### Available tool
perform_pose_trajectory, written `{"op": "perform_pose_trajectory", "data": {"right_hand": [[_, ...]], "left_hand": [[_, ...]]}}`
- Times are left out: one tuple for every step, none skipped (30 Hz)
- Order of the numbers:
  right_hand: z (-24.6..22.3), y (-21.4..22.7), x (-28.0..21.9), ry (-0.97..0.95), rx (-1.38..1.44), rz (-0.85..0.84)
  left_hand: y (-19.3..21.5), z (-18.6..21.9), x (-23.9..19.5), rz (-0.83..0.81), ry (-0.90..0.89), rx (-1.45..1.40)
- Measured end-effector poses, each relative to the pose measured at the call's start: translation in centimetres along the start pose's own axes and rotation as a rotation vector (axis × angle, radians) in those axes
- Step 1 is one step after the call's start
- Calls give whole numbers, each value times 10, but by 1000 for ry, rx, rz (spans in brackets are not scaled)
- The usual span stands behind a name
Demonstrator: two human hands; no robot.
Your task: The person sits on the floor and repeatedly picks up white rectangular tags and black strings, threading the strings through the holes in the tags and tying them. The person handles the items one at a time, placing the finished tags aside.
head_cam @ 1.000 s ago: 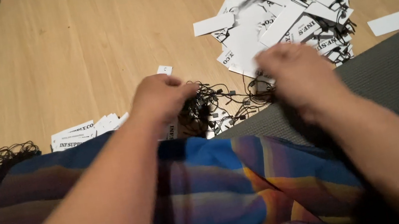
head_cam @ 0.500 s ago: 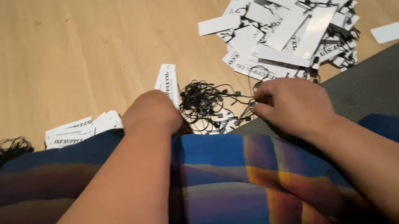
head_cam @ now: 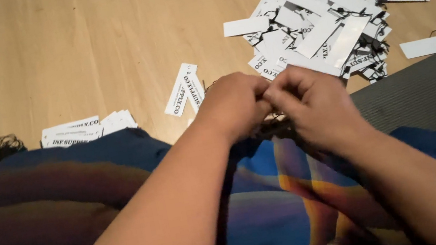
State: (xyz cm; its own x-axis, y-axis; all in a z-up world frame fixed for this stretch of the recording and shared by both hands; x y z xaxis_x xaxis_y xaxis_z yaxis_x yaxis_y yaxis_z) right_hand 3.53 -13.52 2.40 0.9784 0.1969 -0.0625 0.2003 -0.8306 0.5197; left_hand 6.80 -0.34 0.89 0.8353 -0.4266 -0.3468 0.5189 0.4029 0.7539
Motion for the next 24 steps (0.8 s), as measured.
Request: {"op": "perform_pose_trajectory", "data": {"right_hand": [[4, 2, 2, 1, -5, -8], [6, 8, 4, 5, -31, 12], [9, 13, 6, 9, -56, 32], [11, 15, 6, 11, -63, 28], [16, 21, 4, -16, -78, 63], [21, 28, 2, -47, -91, 101], [22, 29, -1, -48, -97, 99], [23, 31, -5, -52, -74, 120], [25, 34, -8, -55, -50, 141], [30, 35, -5, -56, -54, 141], [36, 36, -3, -50, 4, 151], [42, 36, 0, -44, 64, 160], [36, 38, -1, -46, 62, 160], [36, 38, -1, -132, 38, 130], [35, 37, -2, -217, 15, 99], [24, 34, -3, -216, 13, 98], [15, 30, -4, -239, -10, 80], [7, 26, -5, -266, -31, 60], [-3, 22, -6, -266, -31, 57], [-15, 9, -3, -195, 92, -43], [-29, -4, -2, -123, 215, -143], [-31, -7, -3, -120, 216, -143], [-35, -12, -3, -96, 231, -167], [-39, -18, -3, -69, 245, -193]], "left_hand": [[2, -1, -2, 3, 4, -8], [8, -2, -4, 39, -7, -62], [14, -3, -7, 75, -18, -115], [19, -6, -9, 80, -19, -122], [24, -10, -11, 99, -1, -112], [29, -13, -13, 114, 15, -100], [30, -14, -14, 114, 13, -106], [33, -15, -15, 136, -4, -148], [36, -16, -16, 157, -20, -190], [35, -19, -11, 158, -23, -194], [38, -24, -7, 198, 14, -155], [40, -29, -3, 237, 51, -115], [42, -29, -5, 236, 51, -118], [45, -33, -7, 247, 107, -151], [48, -38, -9, 258, 164, -185], [47, -40, -7, 260, 165, -186], [48, -32, -3, 285, 10, -206], [48, -23, -2, 306, -144, -225], [46, -17, -3, 306, -142, -227], [37, -9, -1, 221, -126, -179], [28, -1, 1, 135, -111, -132], [29, 4, -4, 137, -111, -130], [28, 3, -8, 97, -49, -147], [27, 2, -13, 60, 14, -163]]}}
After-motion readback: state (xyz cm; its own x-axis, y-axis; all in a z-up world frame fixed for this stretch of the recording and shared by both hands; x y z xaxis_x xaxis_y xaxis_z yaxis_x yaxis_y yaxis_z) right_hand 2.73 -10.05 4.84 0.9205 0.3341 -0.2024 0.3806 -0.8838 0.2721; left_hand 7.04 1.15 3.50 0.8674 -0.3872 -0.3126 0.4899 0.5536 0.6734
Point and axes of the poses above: each hand's wrist, its own x-axis towards the middle knuckle, its own y-axis out of the back of the hand, z = x × y, the point moved 8 cm from there along x, towards the middle knuckle, and after that the axes turned 12 degrees about -z, right-handed, at the moved point
